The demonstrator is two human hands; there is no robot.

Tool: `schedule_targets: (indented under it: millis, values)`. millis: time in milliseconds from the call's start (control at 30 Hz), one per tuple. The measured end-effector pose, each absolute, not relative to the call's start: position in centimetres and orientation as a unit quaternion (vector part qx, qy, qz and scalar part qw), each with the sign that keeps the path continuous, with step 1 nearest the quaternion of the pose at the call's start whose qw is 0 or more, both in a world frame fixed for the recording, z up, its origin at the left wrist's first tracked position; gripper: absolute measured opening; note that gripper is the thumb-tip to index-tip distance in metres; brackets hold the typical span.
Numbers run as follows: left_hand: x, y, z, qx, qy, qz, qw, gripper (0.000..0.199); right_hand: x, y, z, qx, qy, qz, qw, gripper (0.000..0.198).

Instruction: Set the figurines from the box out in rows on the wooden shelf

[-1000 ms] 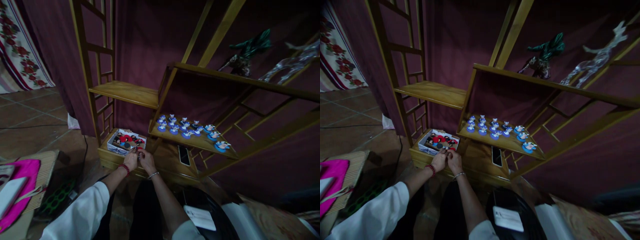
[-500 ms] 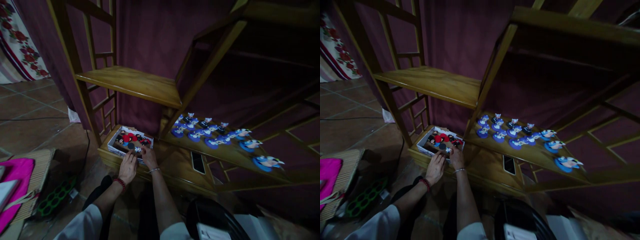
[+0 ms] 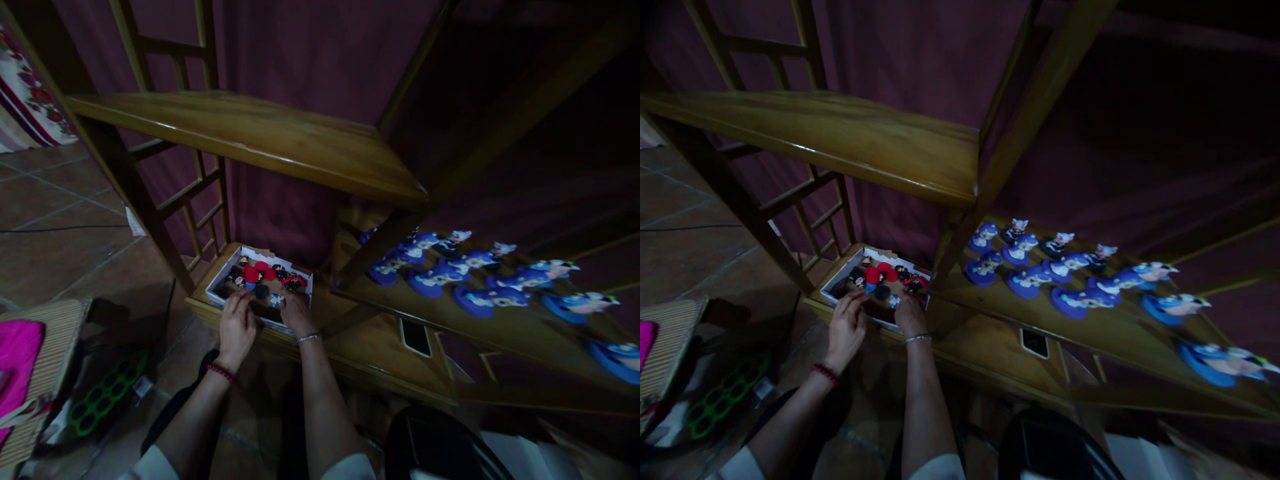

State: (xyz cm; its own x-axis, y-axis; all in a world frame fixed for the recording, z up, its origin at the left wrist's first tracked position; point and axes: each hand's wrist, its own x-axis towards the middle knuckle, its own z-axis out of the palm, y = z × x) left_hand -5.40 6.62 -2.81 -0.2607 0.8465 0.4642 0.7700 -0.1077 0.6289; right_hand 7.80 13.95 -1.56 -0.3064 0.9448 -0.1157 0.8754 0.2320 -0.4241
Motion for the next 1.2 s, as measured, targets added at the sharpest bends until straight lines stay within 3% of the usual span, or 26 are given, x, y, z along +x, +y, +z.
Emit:
schedule_targets:
  millis: [200, 467, 833, 1000, 1200]
  values:
    - [-8.1, 9.7, -1.2, 0.601, 0.76, 0.229, 0.097, 0.032, 7.8, 14.4, -2.2, -0.556, -0.793, 0.238, 0.075, 0.041]
    - [-7.7, 13.1, -0.9, 0.642, 0.74, 0.029, 0.201, 0.031, 7.8, 14.6, -2.5, -0.585, -0.78, 0.221, 0.04, 0.046]
    - [-8.3, 15.2, -2.3, 0.683, 0.696, 0.018, 0.221, 0.033, 7.0, 14.8, -2.0, -0.625, -0.758, 0.179, 0.044, 0.023]
    - [-8.5, 15.1, -2.1, 0.685, 0.693, 0.034, 0.223, 0.038, 7.6, 15.2, -1.6, -0.628, -0.748, 0.19, 0.105, 0.023]
    - [-9.2, 15.1, -1.2, 0.636, 0.71, 0.11, 0.281, 0.04, 8.2, 15.0, -0.8, -0.62, -0.746, 0.224, 0.092, 0.022]
